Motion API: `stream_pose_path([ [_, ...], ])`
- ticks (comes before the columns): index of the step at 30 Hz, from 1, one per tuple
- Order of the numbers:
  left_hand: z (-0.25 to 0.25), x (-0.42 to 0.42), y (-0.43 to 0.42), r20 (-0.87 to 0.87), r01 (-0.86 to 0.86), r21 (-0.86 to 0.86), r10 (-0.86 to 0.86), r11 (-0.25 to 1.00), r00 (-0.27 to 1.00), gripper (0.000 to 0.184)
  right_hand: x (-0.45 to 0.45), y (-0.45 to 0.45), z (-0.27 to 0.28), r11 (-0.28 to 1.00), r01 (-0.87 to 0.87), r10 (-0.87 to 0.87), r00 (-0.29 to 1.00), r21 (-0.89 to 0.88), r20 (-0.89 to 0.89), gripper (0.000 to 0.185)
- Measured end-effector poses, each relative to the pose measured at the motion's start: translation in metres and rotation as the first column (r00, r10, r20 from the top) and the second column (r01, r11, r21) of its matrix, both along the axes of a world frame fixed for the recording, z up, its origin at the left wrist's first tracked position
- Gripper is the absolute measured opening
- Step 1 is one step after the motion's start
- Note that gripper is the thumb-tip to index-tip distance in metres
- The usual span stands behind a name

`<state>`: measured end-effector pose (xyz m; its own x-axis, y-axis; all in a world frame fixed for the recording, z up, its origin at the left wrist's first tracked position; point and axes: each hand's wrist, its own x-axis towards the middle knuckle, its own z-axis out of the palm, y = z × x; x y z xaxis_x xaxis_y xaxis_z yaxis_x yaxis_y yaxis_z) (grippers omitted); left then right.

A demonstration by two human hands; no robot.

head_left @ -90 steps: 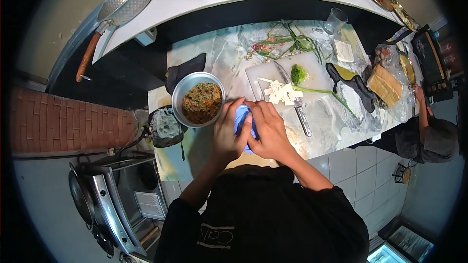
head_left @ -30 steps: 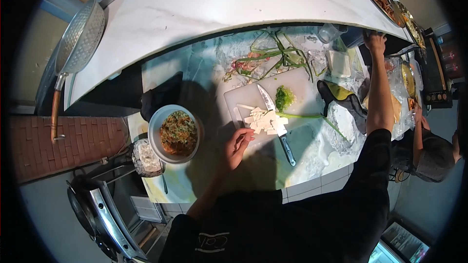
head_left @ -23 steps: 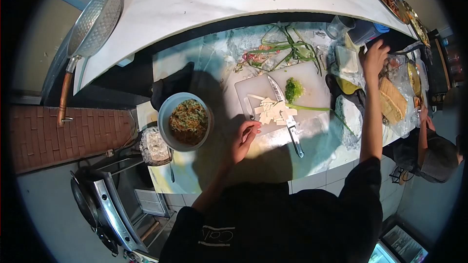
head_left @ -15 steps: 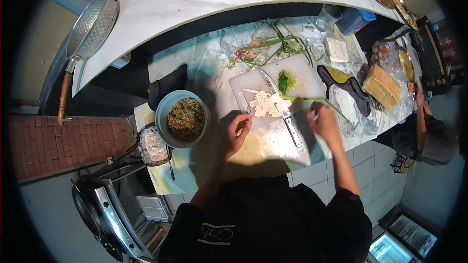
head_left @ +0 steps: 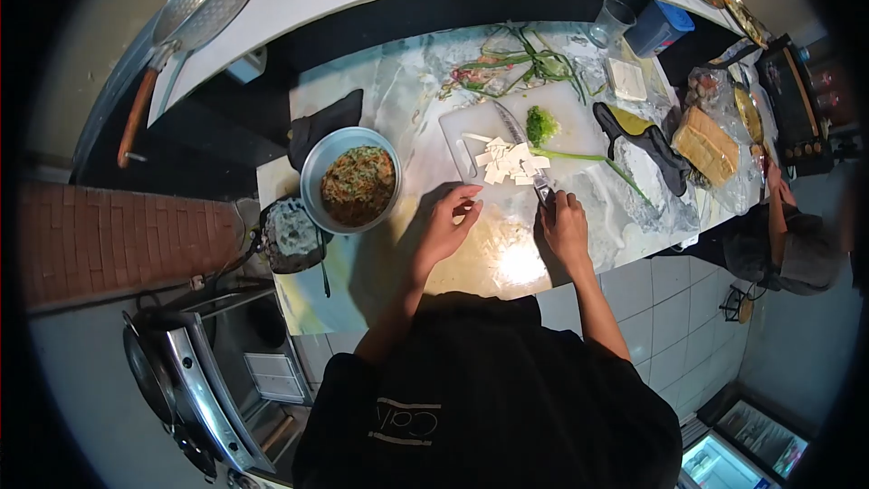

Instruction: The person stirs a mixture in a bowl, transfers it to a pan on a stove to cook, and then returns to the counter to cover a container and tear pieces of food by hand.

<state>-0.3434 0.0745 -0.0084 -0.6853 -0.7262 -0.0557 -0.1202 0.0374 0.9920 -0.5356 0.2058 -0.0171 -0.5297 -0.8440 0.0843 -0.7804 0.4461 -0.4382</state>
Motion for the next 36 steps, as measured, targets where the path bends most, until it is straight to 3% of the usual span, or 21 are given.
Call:
stream_pose_path([
  [7, -0.001, -0.005, -0.001, -0.03, -0.04, -0.081, 0.038, 0.996, 0.999, 0.029, 0.001, -0.008, -0.005, 0.995, -0.029, 0.027, 0.999, -0.092, -0.019, 0.024],
  [10, 0.0, -0.017, -0.009, 0.07, -0.009, -0.17, 0.022, 0.985, 0.997, 0.034, 0.001, -0.009, -0.002, 0.997, -0.01, 0.01, 1.0, -0.076, 0.002, 0.024],
  [12, -0.018, -0.029, -0.016, 0.062, -0.017, -0.319, 0.039, 0.947, 0.997, 0.046, 0.003, -0.011, 0.002, 0.998, 0.001, -0.002, 1.0, -0.069, -0.012, 0.024],
  [16, -0.021, -0.047, -0.023, 0.022, -0.062, -0.395, 0.077, 0.916, 0.997, 0.06, 0.001, -0.021, 0.011, 0.995, 0.025, -0.028, 0.999, -0.091, -0.024, 0.03],
  [18, -0.016, -0.054, -0.026, 0.135, -0.065, -0.513, 0.155, 0.856, 0.979, 0.069, 0.001, -0.029, 0.016, 0.977, 0.035, -0.026, 0.999, -0.212, 0.048, 0.037],
  [21, -0.01, -0.061, -0.028, 0.174, -0.05, -0.49, 0.154, 0.87, 0.972, 0.072, 0.0, -0.04, 0.012, 0.96, -0.01, -0.004, 0.999, -0.281, -0.049, 0.042],
  [27, -0.006, -0.062, -0.033, 0.239, 0.0, -0.496, 0.136, 0.868, 0.961, 0.069, 0.0, -0.052, 0.002, 0.987, -0.027, 0.016, 0.998, -0.159, -0.068, 0.043],
  [30, -0.007, -0.063, -0.035, 0.235, 0.003, -0.527, 0.143, 0.85, 0.961, 0.067, 0.006, -0.055, 0.003, 0.979, 0.054, -0.068, 0.995, -0.195, -0.069, 0.045],
  [36, -0.007, -0.063, -0.036, 0.251, 0.003, -0.531, 0.154, 0.847, 0.956, 0.058, -0.008, -0.058, -0.02, 0.977, 0.056, -0.054, 0.998, -0.205, 0.017, 0.048],
])
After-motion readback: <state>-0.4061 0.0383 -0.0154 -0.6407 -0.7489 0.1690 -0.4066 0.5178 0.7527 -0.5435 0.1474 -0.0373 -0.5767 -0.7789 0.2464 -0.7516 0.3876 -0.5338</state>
